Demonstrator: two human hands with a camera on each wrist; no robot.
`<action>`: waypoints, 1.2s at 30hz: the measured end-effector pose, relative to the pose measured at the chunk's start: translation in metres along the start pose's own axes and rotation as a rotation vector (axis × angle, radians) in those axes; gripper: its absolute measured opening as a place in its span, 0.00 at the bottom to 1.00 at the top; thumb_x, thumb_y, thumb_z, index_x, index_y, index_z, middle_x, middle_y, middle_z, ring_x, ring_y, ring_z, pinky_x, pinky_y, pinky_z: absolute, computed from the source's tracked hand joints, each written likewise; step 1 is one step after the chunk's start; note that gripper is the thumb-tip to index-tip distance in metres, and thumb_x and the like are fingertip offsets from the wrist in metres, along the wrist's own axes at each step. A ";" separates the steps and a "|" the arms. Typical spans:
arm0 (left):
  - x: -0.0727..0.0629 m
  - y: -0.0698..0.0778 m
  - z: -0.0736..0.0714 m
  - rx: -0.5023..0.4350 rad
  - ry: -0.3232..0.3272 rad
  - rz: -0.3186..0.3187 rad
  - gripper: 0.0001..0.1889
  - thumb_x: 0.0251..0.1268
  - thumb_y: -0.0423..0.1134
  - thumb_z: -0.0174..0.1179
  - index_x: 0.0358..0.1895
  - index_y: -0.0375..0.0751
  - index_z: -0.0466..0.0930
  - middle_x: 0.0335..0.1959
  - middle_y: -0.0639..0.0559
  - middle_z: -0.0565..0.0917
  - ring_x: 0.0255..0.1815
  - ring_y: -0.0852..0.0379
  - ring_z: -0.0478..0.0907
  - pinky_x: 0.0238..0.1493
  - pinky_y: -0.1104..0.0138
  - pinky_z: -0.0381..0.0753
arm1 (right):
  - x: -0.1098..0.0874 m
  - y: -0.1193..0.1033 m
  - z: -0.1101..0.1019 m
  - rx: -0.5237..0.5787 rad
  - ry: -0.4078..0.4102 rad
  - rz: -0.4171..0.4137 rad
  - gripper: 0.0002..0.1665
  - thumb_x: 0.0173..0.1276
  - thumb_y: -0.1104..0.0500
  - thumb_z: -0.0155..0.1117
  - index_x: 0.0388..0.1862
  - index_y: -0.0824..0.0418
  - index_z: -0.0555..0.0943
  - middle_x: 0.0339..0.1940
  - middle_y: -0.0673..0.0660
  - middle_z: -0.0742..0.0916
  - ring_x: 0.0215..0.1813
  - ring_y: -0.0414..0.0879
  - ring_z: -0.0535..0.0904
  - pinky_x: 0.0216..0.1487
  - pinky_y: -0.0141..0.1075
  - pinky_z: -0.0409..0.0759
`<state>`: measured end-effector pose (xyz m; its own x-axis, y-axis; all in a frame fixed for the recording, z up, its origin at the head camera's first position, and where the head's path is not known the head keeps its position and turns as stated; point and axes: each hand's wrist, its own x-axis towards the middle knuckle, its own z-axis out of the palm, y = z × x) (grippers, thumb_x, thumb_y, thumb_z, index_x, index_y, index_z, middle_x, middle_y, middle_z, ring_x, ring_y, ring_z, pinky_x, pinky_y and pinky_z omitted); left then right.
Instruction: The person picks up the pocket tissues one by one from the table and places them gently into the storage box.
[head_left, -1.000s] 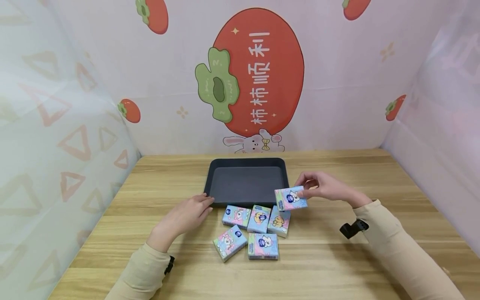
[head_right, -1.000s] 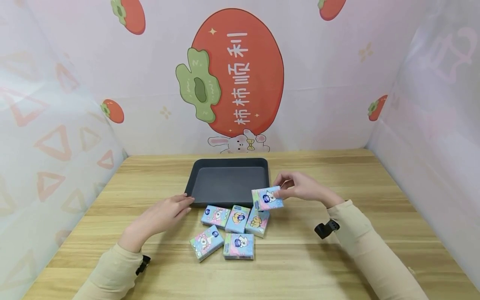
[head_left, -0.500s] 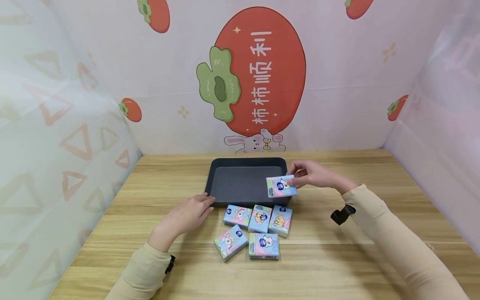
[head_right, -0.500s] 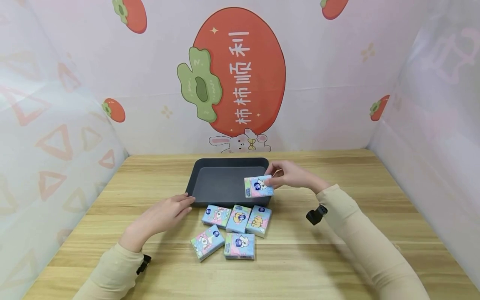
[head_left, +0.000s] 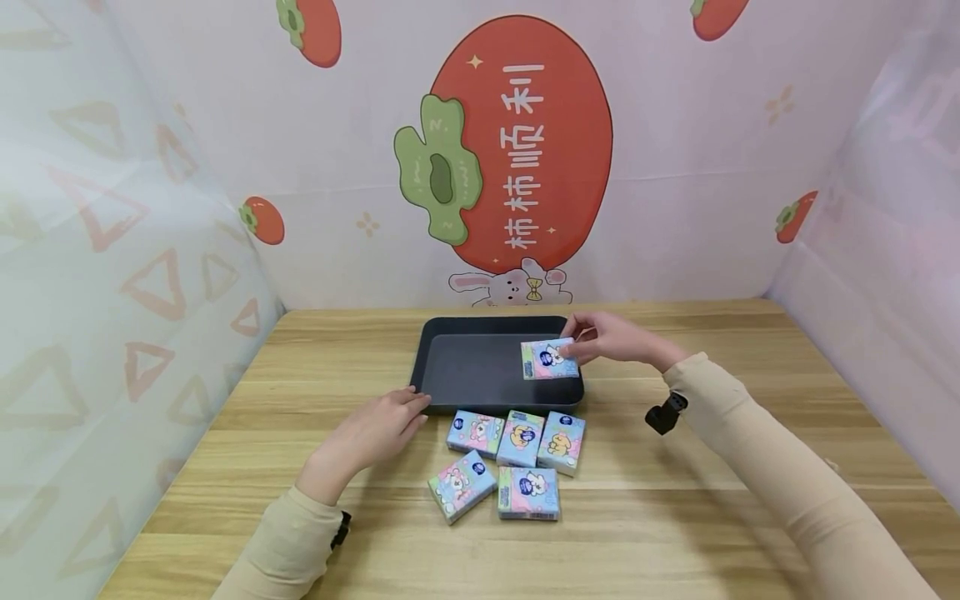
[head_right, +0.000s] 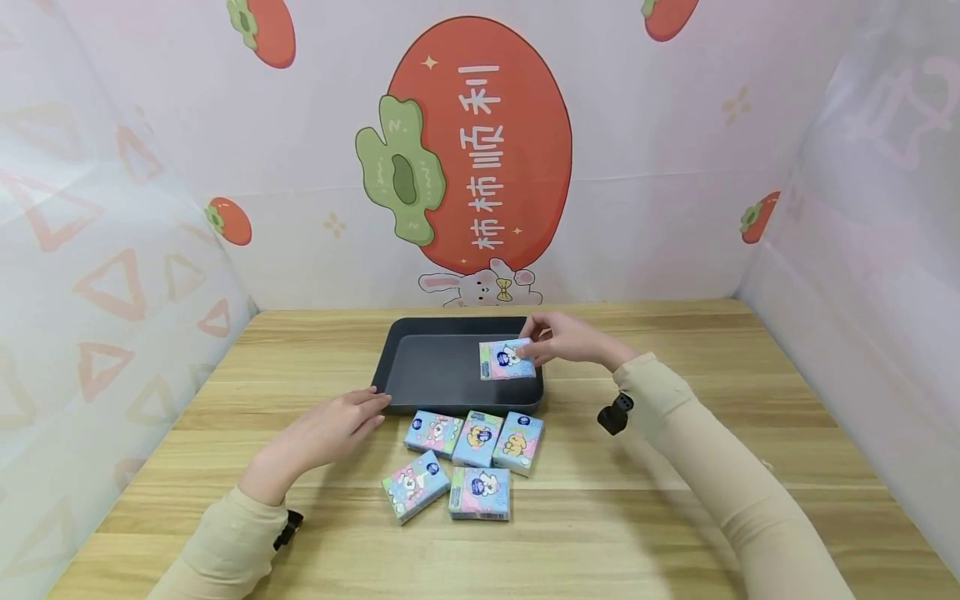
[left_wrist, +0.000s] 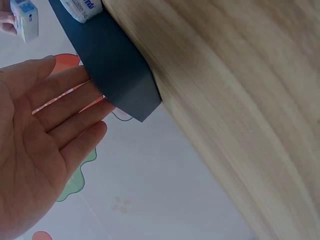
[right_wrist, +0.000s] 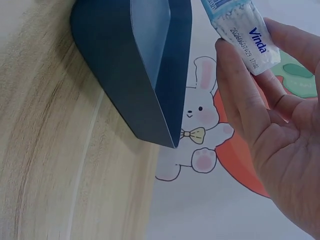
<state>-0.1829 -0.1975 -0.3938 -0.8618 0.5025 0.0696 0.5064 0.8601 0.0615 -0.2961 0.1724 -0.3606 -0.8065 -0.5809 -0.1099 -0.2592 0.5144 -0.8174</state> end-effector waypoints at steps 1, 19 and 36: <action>0.000 0.000 0.000 0.000 0.002 0.002 0.18 0.70 0.41 0.54 0.56 0.34 0.78 0.57 0.38 0.79 0.59 0.44 0.76 0.59 0.53 0.78 | 0.002 0.000 0.000 0.005 0.002 0.001 0.22 0.61 0.51 0.68 0.45 0.64 0.73 0.42 0.61 0.79 0.42 0.51 0.80 0.48 0.50 0.85; -0.002 -0.001 0.000 0.015 0.003 0.007 0.18 0.70 0.41 0.53 0.57 0.35 0.78 0.57 0.39 0.79 0.60 0.44 0.76 0.59 0.53 0.78 | 0.036 -0.006 0.006 -0.032 0.032 0.012 0.21 0.61 0.52 0.68 0.45 0.63 0.74 0.41 0.60 0.81 0.42 0.51 0.79 0.48 0.47 0.85; -0.002 -0.001 0.001 -0.009 0.003 0.008 0.18 0.70 0.40 0.53 0.57 0.34 0.77 0.58 0.37 0.78 0.60 0.42 0.75 0.60 0.52 0.77 | 0.071 -0.007 0.013 -0.142 0.062 0.056 0.21 0.60 0.48 0.69 0.46 0.59 0.76 0.44 0.58 0.80 0.45 0.50 0.77 0.46 0.38 0.85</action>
<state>-0.1817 -0.1992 -0.3947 -0.8578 0.5087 0.0731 0.5132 0.8554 0.0703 -0.3450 0.1191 -0.3704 -0.8518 -0.5113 -0.1139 -0.2821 0.6310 -0.7227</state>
